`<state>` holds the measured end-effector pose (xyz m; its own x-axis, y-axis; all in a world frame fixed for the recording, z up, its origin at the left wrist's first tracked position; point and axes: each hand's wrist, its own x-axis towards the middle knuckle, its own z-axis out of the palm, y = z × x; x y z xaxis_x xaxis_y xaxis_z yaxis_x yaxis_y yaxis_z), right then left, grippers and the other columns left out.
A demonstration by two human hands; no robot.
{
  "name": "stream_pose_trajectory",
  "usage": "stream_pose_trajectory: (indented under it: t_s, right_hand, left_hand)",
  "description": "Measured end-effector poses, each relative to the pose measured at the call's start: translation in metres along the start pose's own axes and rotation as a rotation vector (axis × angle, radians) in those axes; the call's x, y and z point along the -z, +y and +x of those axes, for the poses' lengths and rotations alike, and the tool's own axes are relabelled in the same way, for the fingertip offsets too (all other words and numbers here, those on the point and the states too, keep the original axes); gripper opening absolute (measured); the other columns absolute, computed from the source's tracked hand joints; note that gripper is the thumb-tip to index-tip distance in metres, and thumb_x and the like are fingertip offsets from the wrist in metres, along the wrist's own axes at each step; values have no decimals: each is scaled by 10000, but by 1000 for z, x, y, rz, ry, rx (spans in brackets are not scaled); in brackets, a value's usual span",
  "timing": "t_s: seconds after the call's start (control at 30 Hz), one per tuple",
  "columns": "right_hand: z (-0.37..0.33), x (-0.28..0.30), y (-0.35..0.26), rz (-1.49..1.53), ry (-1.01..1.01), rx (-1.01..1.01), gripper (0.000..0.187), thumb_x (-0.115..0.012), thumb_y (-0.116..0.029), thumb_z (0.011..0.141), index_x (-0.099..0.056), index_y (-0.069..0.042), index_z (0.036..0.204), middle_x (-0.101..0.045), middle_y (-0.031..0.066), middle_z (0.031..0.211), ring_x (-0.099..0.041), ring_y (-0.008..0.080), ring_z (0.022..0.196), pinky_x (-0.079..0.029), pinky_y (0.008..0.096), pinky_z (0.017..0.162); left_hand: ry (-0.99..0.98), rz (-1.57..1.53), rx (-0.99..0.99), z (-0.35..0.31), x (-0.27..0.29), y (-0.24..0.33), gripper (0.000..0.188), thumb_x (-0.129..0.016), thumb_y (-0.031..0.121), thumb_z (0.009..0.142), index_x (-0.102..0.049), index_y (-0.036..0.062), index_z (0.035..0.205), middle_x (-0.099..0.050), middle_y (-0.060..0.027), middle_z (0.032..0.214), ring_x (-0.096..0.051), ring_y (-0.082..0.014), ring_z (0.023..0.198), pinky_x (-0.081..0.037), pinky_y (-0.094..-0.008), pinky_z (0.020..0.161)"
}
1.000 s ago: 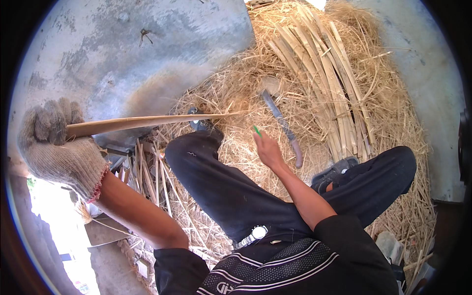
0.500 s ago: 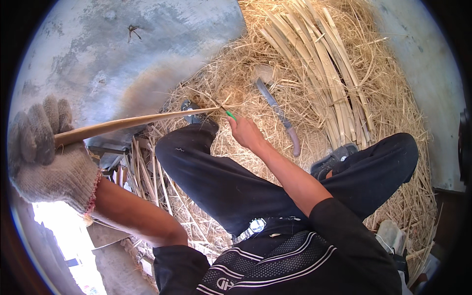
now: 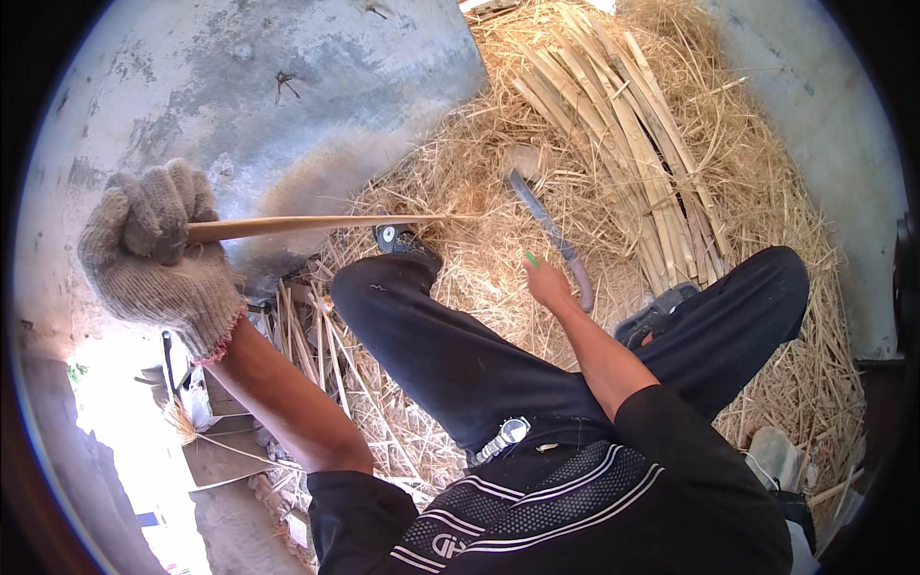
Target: The person sits cross-legged on a straw-covered floor and uses a green utility knife to shave a long bamboo strip held in their left hand. They repeatedly scrape the knife along the strip to smooth or thin it, occasionally switching to a larger curved blade to scrape the surface.
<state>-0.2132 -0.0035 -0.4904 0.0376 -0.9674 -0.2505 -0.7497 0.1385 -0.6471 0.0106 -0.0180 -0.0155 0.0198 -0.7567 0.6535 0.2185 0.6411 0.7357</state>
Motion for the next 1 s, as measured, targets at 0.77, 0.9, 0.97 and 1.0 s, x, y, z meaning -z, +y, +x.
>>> stream_pose_trajectory:
  t_s: [0.77,0.9,0.97,1.0]
  right_hand:
    - [21,31,-115,86,149,93,390,-407,-365,994,-547,-23,1115,-637,297,896,-641,455,863,-510,538,782]
    - [25,29,-128,-16,167,104,343,-437,-365,986,-544,-48,1057,-647,272,856,-661,409,826,-519,523,754]
    - [25,37,-138,-32,128,92,387,-398,-385,1001,-555,-34,1048,-644,270,913,-648,417,877,-518,504,771]
    - [28,30,-134,58,110,106,395,-395,-391,1001,-556,-35,1059,-642,274,911,-640,422,891,-510,506,787]
  left_hand:
    - [-484,-85,145,9,-8,0,301,-532,190,805,-372,167,551,-300,47,447,-242,-98,471,-239,-259,505]
    - [-415,-70,173,9,0,8,311,-540,209,801,-362,163,550,-312,39,456,-239,-97,502,-218,-266,541]
    - [-391,-82,160,15,5,9,313,-537,204,804,-358,161,550,-314,36,457,-242,-97,502,-221,-268,537]
    - [-365,-75,122,15,5,7,316,-533,202,817,-370,156,550,-316,36,456,-247,-90,465,-233,-265,511]
